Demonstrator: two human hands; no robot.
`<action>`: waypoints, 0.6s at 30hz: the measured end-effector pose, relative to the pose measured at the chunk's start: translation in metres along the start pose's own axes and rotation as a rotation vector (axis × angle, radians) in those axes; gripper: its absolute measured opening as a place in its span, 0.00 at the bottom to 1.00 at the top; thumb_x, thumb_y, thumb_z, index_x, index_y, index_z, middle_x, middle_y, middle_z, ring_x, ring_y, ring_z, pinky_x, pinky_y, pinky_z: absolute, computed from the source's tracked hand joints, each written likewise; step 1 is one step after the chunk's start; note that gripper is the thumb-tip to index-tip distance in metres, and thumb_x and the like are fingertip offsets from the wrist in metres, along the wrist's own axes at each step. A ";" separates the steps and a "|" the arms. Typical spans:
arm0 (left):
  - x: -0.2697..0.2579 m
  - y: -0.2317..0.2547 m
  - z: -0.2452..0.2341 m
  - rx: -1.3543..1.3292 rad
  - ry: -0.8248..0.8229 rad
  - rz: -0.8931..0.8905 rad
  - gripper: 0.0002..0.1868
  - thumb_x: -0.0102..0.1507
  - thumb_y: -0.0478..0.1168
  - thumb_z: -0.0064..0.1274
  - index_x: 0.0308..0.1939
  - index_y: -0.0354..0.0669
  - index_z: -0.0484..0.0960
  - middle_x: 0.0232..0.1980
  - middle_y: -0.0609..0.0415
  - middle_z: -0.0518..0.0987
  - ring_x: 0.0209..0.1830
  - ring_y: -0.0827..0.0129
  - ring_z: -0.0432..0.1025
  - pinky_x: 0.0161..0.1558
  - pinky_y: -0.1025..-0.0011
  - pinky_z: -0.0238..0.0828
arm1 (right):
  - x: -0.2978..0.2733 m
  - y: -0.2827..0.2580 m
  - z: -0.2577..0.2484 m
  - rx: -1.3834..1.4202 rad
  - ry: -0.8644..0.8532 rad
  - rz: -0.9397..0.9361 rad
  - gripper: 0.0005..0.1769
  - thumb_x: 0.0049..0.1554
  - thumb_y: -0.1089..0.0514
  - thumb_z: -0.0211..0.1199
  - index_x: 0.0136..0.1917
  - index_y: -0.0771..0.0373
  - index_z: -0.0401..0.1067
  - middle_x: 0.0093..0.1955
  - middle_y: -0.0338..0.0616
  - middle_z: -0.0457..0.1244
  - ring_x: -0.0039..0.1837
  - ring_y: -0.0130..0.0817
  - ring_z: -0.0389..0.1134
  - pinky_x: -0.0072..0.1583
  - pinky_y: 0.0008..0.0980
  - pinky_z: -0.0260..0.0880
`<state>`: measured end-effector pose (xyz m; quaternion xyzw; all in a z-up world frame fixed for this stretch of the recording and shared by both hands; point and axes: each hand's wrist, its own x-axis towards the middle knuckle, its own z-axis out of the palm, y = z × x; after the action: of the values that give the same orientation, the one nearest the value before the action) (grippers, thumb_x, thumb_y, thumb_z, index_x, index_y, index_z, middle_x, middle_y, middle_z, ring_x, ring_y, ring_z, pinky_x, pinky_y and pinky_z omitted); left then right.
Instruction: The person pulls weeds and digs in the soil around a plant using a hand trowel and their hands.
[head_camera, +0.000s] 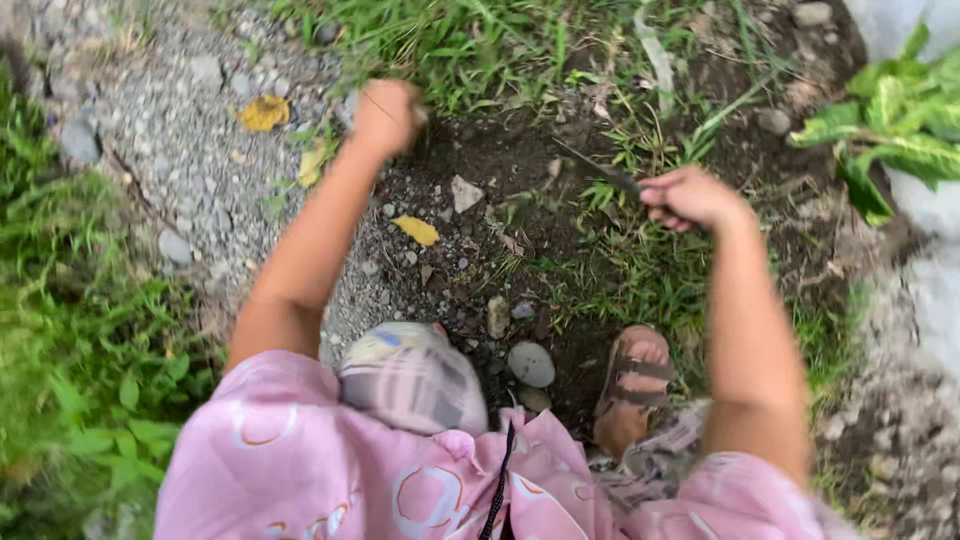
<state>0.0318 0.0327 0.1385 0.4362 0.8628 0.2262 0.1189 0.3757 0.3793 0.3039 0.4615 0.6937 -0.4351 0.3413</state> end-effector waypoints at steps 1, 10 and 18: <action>0.005 0.023 0.011 0.047 -0.068 0.097 0.08 0.58 0.39 0.61 0.39 0.40 0.86 0.50 0.40 0.82 0.54 0.45 0.75 0.57 0.52 0.73 | -0.003 -0.008 -0.014 -0.132 0.025 0.012 0.17 0.63 0.55 0.61 0.65 0.53 0.77 0.40 0.43 0.70 0.32 0.26 0.62 0.35 0.31 0.63; -0.006 0.084 0.108 0.310 -0.510 0.262 0.12 0.59 0.37 0.57 0.45 0.39 0.86 0.68 0.40 0.72 0.68 0.48 0.69 0.63 0.53 0.70 | -0.160 -0.123 -0.036 -0.998 0.332 -0.014 0.17 0.60 0.53 0.61 0.57 0.64 0.81 0.55 0.62 0.70 0.57 0.57 0.73 0.59 0.53 0.74; -0.039 0.035 0.064 0.246 -0.838 0.184 0.11 0.54 0.34 0.58 0.40 0.35 0.88 0.46 0.37 0.84 0.49 0.45 0.80 0.50 0.54 0.78 | -0.140 -0.150 -0.008 -1.153 0.142 -0.082 0.25 0.62 0.57 0.57 0.72 0.48 0.70 0.55 0.55 0.71 0.57 0.50 0.75 0.59 0.50 0.75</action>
<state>0.1046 0.0376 0.1004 0.5760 0.7183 -0.0645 0.3849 0.2822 0.3096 0.4733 0.2019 0.8570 0.0319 0.4729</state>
